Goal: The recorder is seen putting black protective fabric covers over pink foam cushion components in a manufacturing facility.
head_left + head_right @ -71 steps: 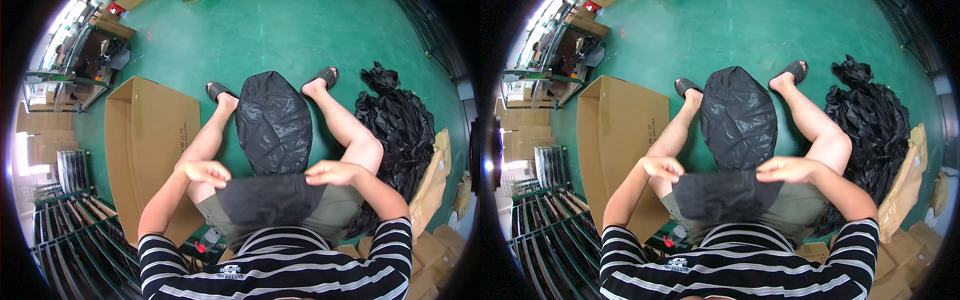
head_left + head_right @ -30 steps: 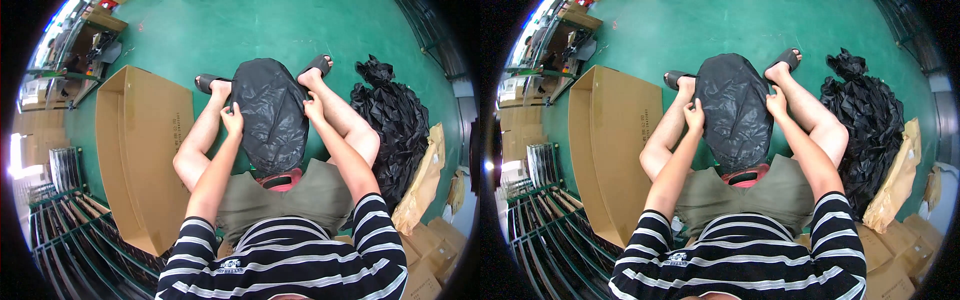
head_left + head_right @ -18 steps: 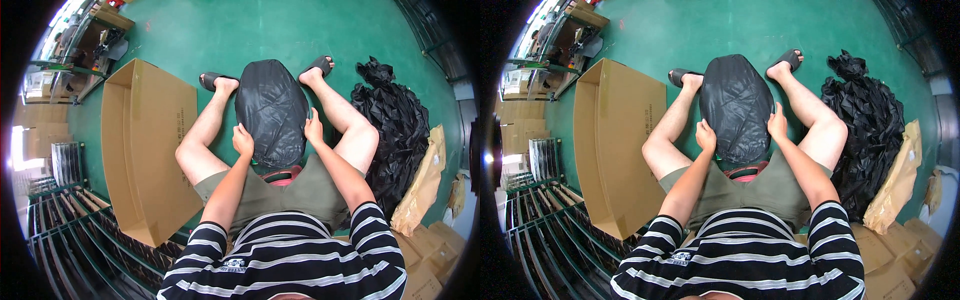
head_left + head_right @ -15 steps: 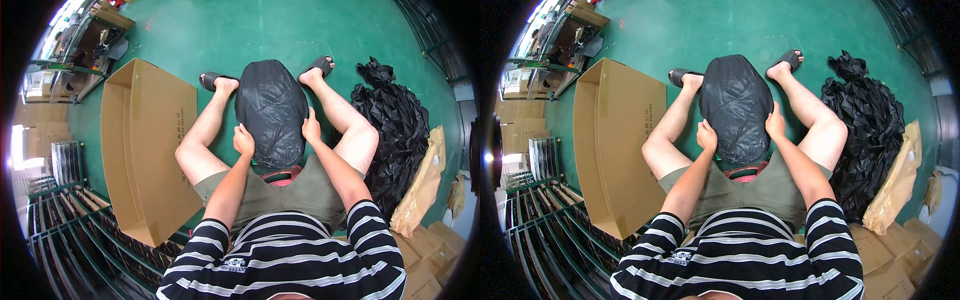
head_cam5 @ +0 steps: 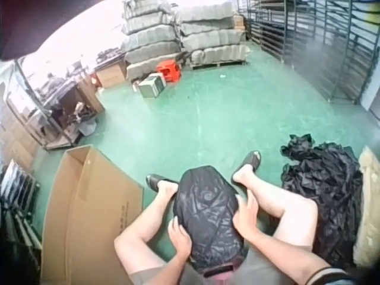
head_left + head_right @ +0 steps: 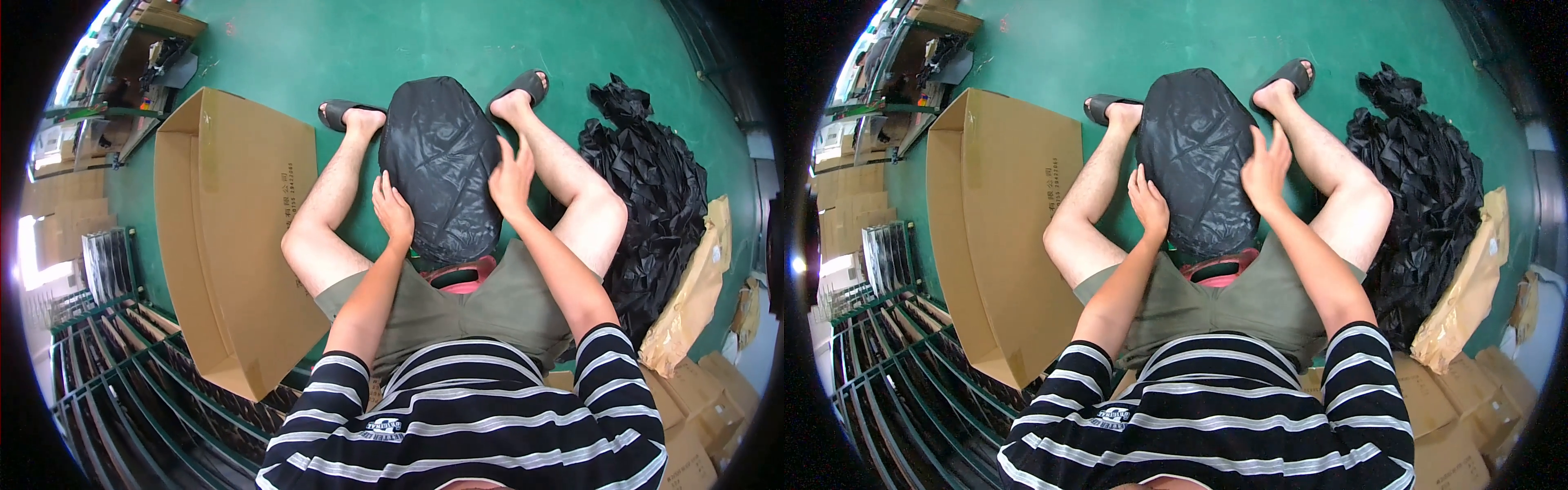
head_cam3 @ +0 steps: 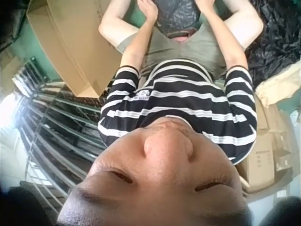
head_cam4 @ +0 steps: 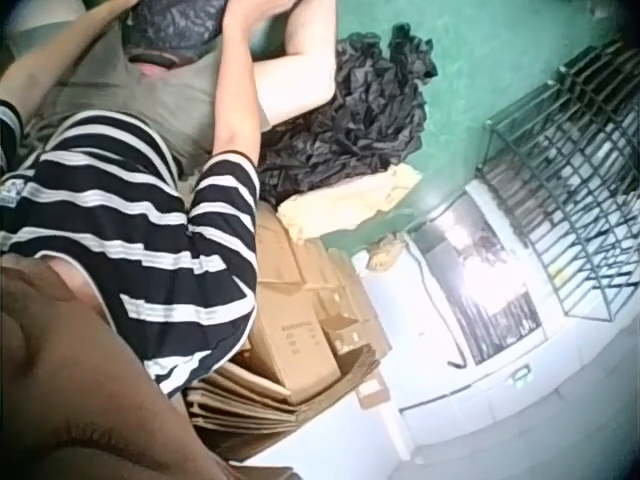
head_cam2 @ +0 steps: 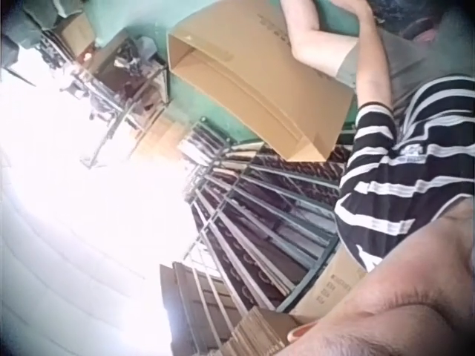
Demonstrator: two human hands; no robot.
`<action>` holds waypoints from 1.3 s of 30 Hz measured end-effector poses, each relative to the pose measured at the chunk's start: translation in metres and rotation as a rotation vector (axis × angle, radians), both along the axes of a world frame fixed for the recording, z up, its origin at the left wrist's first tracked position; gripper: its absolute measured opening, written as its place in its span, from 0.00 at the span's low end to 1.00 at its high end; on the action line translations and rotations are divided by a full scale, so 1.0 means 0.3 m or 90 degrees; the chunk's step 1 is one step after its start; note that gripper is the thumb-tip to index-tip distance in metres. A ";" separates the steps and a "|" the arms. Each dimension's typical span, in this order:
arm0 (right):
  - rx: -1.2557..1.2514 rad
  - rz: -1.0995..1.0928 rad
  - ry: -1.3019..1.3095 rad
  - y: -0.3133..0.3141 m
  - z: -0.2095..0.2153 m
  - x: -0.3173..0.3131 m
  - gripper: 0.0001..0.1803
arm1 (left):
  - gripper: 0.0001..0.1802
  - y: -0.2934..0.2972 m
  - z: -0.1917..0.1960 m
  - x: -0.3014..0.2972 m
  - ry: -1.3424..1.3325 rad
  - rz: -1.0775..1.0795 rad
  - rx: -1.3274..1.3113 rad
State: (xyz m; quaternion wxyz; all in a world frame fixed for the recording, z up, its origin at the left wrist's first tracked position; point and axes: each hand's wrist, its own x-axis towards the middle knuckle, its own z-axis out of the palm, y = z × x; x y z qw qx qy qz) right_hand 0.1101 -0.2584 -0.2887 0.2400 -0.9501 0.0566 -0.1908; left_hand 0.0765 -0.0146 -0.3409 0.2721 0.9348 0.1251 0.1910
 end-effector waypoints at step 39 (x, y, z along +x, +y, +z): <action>-0.074 0.155 0.271 0.175 -0.098 -0.257 0.45 | 0.40 -0.093 0.051 -0.064 0.199 -0.268 0.129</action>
